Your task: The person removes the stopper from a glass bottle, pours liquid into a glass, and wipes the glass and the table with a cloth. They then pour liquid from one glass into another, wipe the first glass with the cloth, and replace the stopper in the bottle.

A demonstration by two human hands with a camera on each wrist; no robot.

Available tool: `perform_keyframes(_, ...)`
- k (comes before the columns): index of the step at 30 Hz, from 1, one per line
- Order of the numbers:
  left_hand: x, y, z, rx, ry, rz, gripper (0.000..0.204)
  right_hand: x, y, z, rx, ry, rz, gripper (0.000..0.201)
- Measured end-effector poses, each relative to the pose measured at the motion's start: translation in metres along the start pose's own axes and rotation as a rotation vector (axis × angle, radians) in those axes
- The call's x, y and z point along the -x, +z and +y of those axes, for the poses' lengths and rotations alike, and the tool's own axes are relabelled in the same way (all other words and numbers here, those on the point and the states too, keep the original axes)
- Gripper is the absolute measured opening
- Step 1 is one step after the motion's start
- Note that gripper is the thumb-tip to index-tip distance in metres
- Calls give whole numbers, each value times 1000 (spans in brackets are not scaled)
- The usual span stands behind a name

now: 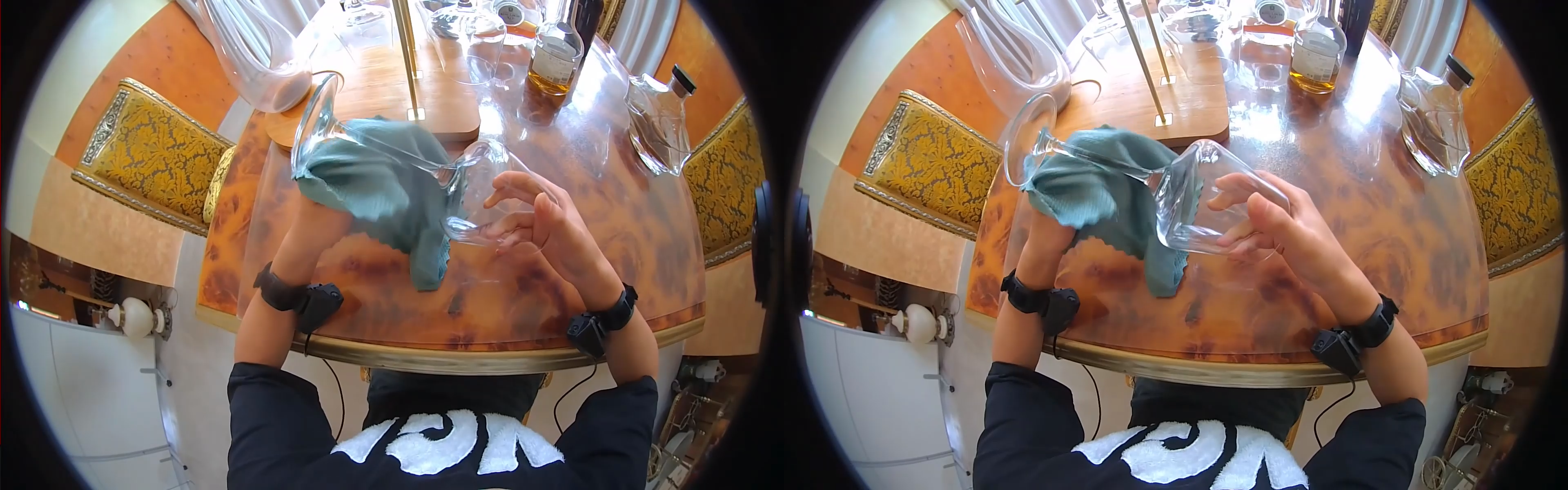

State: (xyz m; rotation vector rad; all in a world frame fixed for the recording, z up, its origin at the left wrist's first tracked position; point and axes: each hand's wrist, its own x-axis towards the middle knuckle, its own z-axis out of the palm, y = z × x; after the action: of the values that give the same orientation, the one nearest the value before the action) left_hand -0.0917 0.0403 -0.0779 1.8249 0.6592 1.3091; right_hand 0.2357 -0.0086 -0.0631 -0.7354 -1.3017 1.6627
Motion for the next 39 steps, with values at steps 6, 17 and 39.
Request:
perform_keyframes(6,9,-3,-38,-38,-163,61,38,0,1,2,81,34,-19,79)
perform_keyframes(17,-3,45,21,418,-454,329,24,1,5,0,119,37,28,64)
perform_keyframes(39,-7,28,28,-390,-47,258,32,3,20,3,49,-16,-45,65)
